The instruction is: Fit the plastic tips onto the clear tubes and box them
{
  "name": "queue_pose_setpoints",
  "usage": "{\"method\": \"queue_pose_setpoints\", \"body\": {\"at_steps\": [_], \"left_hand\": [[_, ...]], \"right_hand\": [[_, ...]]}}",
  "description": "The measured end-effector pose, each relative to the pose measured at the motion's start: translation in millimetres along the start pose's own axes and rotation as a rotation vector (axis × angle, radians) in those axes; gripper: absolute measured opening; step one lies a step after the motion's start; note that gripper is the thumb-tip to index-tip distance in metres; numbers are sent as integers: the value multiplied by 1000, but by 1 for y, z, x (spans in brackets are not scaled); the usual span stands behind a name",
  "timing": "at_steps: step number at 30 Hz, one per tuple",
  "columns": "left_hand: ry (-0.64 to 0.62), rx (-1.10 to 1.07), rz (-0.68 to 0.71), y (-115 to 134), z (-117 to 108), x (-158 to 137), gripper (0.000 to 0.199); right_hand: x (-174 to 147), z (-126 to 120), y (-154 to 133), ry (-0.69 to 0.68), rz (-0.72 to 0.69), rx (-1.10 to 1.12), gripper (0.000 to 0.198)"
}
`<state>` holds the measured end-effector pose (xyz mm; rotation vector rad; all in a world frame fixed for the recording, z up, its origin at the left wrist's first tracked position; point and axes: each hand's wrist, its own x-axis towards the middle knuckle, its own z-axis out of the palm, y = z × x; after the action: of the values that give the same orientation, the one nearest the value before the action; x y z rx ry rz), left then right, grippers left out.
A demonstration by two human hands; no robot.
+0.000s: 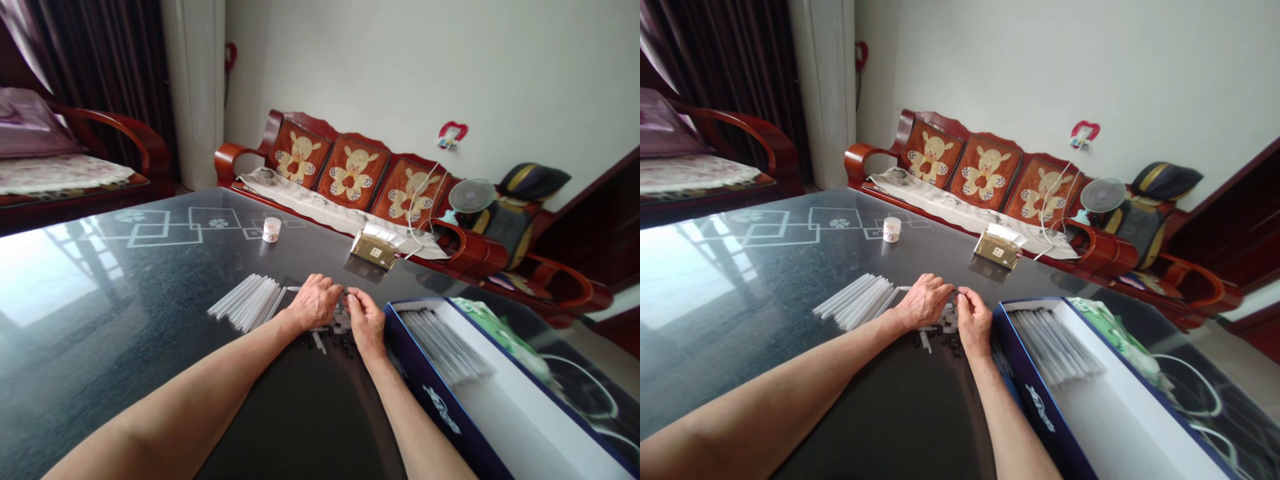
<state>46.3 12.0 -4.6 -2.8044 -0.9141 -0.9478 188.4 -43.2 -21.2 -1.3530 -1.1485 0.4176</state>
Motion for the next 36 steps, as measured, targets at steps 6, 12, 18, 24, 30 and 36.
{"method": "queue_pose_setpoints", "body": {"at_steps": [6,12,18,24,30,36], "left_hand": [[-10,-26,-10,0,2,1,24],[-27,-26,-8,0,3,0,23],[-16,-52,-7,-2,4,2,26],[-19,-87,-16,-3,4,3,29],[-14,-23,7,-5,3,2,28],[1,-18,30,-3,0,3,30]], "right_hand": [[3,1,5,-20,29,43,33],[3,1,8,-37,5,36,30],[3,2,6,-50,3,58,31],[3,2,0,-64,12,21,31],[3,3,5,-72,9,35,33],[2,-1,-2,-62,-23,-138,37]]}}
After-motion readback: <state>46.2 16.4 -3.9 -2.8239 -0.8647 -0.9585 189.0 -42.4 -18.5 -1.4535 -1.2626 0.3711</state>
